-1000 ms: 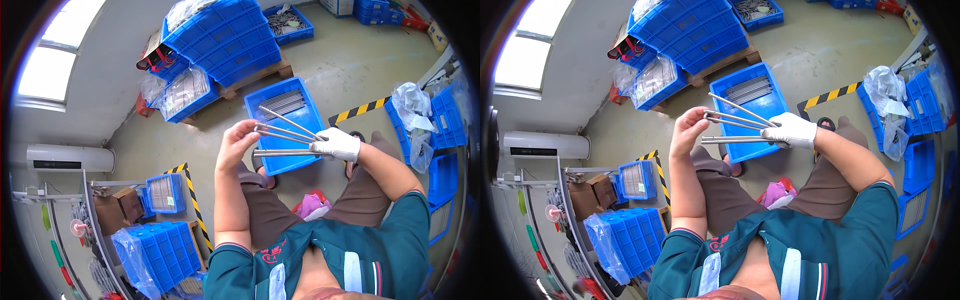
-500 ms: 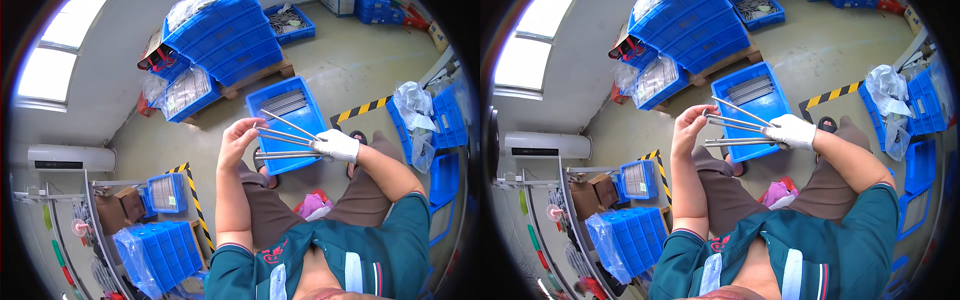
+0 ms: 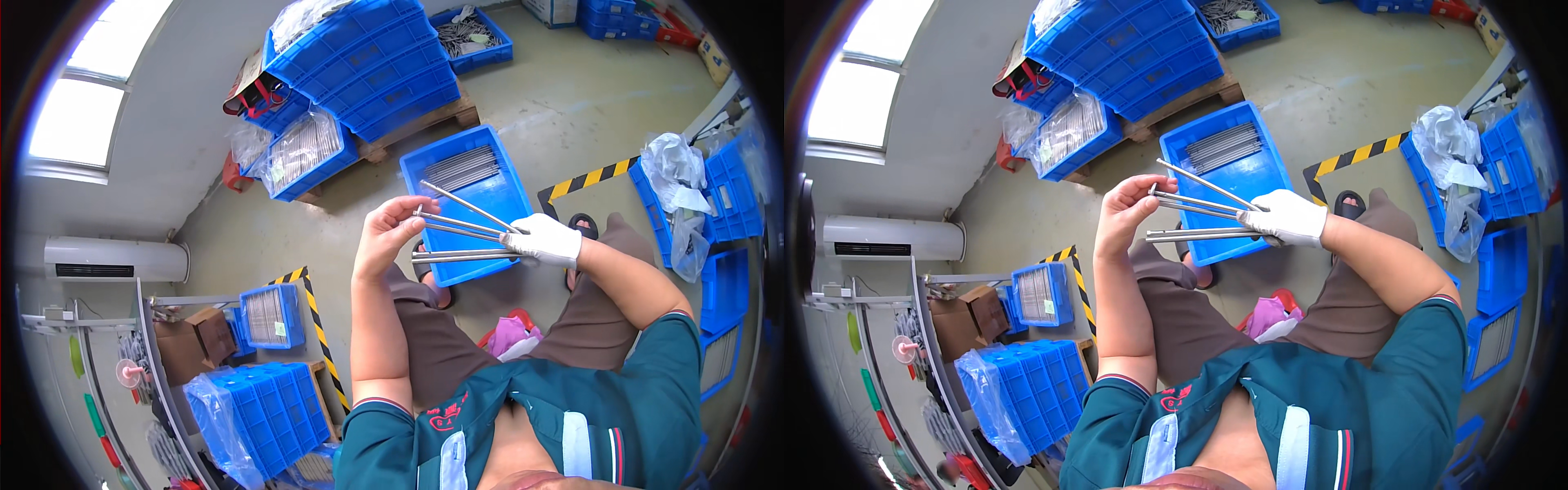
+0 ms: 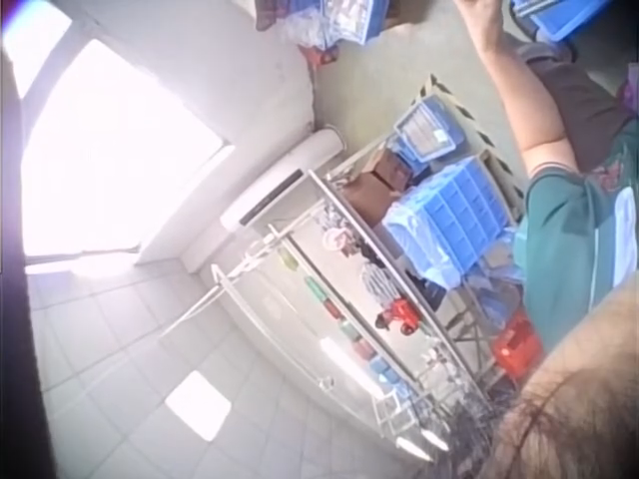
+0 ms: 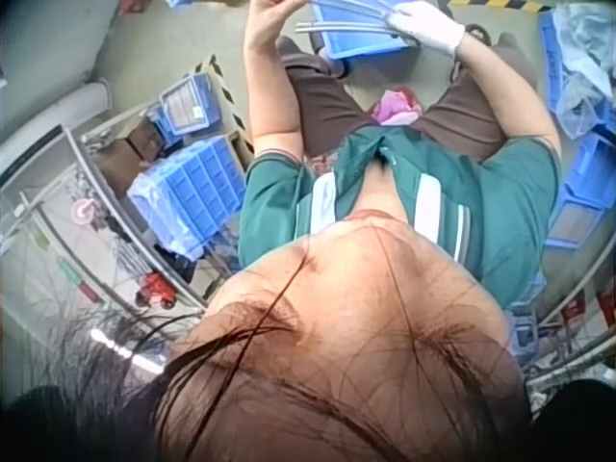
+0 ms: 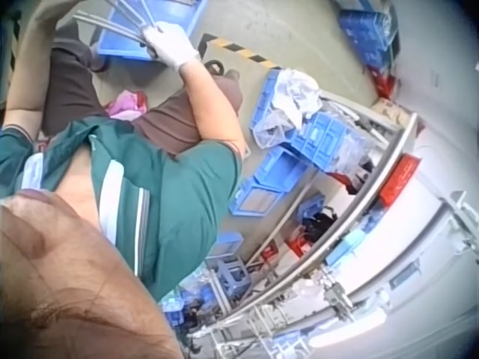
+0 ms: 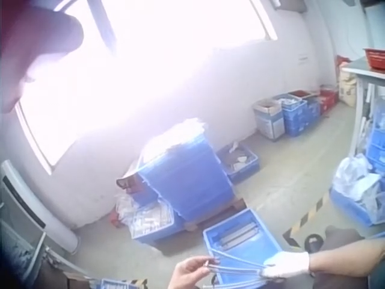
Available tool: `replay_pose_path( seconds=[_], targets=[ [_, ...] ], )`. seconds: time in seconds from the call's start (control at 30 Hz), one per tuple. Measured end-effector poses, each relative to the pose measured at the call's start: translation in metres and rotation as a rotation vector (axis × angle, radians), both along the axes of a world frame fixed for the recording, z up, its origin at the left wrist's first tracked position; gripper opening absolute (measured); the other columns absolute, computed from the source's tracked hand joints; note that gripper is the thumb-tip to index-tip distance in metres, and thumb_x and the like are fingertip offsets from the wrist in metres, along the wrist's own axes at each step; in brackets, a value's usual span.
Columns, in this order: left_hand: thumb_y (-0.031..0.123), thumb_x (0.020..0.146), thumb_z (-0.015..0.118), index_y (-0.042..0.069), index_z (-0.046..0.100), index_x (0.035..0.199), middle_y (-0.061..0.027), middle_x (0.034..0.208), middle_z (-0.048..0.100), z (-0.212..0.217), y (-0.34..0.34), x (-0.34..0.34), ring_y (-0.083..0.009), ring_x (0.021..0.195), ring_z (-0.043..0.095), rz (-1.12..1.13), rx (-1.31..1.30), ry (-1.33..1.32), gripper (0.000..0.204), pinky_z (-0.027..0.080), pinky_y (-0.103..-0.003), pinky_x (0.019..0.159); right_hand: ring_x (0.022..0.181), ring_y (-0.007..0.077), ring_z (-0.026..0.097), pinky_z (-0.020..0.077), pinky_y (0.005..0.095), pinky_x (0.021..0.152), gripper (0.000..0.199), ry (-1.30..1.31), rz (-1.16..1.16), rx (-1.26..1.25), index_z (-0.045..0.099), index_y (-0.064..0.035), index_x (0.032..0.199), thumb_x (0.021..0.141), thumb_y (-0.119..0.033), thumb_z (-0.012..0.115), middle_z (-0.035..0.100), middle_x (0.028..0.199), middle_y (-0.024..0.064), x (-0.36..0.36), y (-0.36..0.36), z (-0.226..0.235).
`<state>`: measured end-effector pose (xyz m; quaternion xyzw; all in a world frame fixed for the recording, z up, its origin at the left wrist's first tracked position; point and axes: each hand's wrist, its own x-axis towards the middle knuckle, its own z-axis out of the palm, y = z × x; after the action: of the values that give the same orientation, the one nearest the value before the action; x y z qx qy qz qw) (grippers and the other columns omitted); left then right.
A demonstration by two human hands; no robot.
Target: Sorting and arranging metal rods into a specific tray layout within a manufacturing environment.
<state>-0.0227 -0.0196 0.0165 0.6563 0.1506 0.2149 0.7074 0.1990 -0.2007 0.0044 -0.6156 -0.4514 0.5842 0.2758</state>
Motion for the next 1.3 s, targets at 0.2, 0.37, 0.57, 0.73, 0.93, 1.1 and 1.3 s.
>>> replay_pose_path(
  seconds=[0.2, 0.37, 0.57, 0.73, 0.93, 1.1, 1.3],
  targets=[
    [0.005, 0.085, 0.064, -0.004, 0.059, 0.112, -0.0122, 0.106, 0.065, -0.005, -0.004, 0.003, -0.0170, 0.100, 0.060, 0.078, 0.010, -0.005, 0.029, 0.047, -0.030, 0.090, 0.052, 0.0210, 0.053, 0.0420, 0.0333, 0.054, 0.047, -0.530, -0.013, 0.438, 0.057, -0.0041, 0.076, 0.092, -0.047, 0.048, 0.054, 0.057, 0.0089, -0.001, -0.004, -0.012],
    [0.006, 0.089, 0.057, -0.004, 0.059, 0.109, -0.0129, 0.100, 0.066, 0.007, 0.011, -0.014, -0.0185, 0.096, 0.061, 0.202, 0.107, -0.064, 0.023, 0.046, -0.033, 0.090, 0.052, 0.0185, 0.052, 0.0420, 0.0304, 0.055, 0.050, -0.207, 0.056, 0.144, 0.057, -0.0040, 0.075, 0.092, -0.050, 0.048, 0.054, 0.057, 0.0077, 0.003, -0.004, -0.002],
    [0.018, 0.090, 0.060, -0.002, 0.061, 0.107, -0.0109, 0.091, 0.067, -0.004, 0.008, -0.004, -0.0183, 0.090, 0.062, 0.180, 0.052, 0.032, 0.027, 0.045, -0.032, 0.088, 0.056, 0.0189, 0.053, 0.0419, 0.0314, 0.056, 0.049, -0.266, 0.130, 0.205, 0.058, -0.0038, 0.075, 0.091, -0.050, 0.050, 0.055, 0.060, 0.0085, 0.000, -0.004, -0.010],
    [0.021, 0.090, 0.061, -0.003, 0.062, 0.104, -0.0111, 0.091, 0.067, -0.008, 0.008, -0.001, -0.0188, 0.086, 0.063, 0.129, 0.027, 0.087, 0.028, 0.046, -0.032, 0.086, 0.057, 0.0189, 0.053, 0.0412, 0.0314, 0.056, 0.049, -0.259, 0.137, 0.197, 0.058, -0.0041, 0.075, 0.089, -0.050, 0.052, 0.055, 0.061, 0.0083, -0.002, -0.003, -0.007],
    [0.017, 0.089, 0.061, -0.003, 0.063, 0.103, -0.0108, 0.090, 0.067, -0.009, 0.008, -0.002, -0.0185, 0.085, 0.063, 0.111, -0.008, 0.125, 0.024, 0.046, -0.032, 0.085, 0.065, 0.0310, 0.060, 0.0450, 0.0386, 0.061, 0.043, -0.617, 0.176, 0.343, 0.061, -0.0059, 0.084, 0.091, -0.046, 0.049, 0.060, 0.068, 0.0156, -0.005, -0.008, -0.005],
    [0.016, 0.087, 0.064, -0.002, 0.062, 0.104, -0.0095, 0.087, 0.068, -0.010, 0.006, 0.001, -0.0150, 0.084, 0.063, 0.059, -0.046, 0.142, 0.025, 0.046, -0.029, 0.084, 0.070, 0.0352, 0.060, 0.0454, 0.0420, 0.063, 0.041, -0.640, 0.187, 0.315, 0.062, -0.0069, 0.086, 0.091, -0.045, 0.047, 0.061, 0.074, 0.0178, -0.007, -0.009, -0.003],
    [0.010, 0.087, 0.062, -0.002, 0.061, 0.106, -0.0119, 0.096, 0.066, -0.007, 0.003, 0.002, -0.0167, 0.090, 0.062, 0.030, -0.073, 0.058, 0.023, 0.046, -0.030, 0.087, 0.057, 0.0242, 0.053, 0.0427, 0.0345, 0.056, 0.046, -0.305, 0.222, 0.211, 0.059, -0.0050, 0.083, 0.092, -0.049, 0.048, 0.057, 0.066, 0.0122, 0.001, -0.005, -0.007]
  ],
)
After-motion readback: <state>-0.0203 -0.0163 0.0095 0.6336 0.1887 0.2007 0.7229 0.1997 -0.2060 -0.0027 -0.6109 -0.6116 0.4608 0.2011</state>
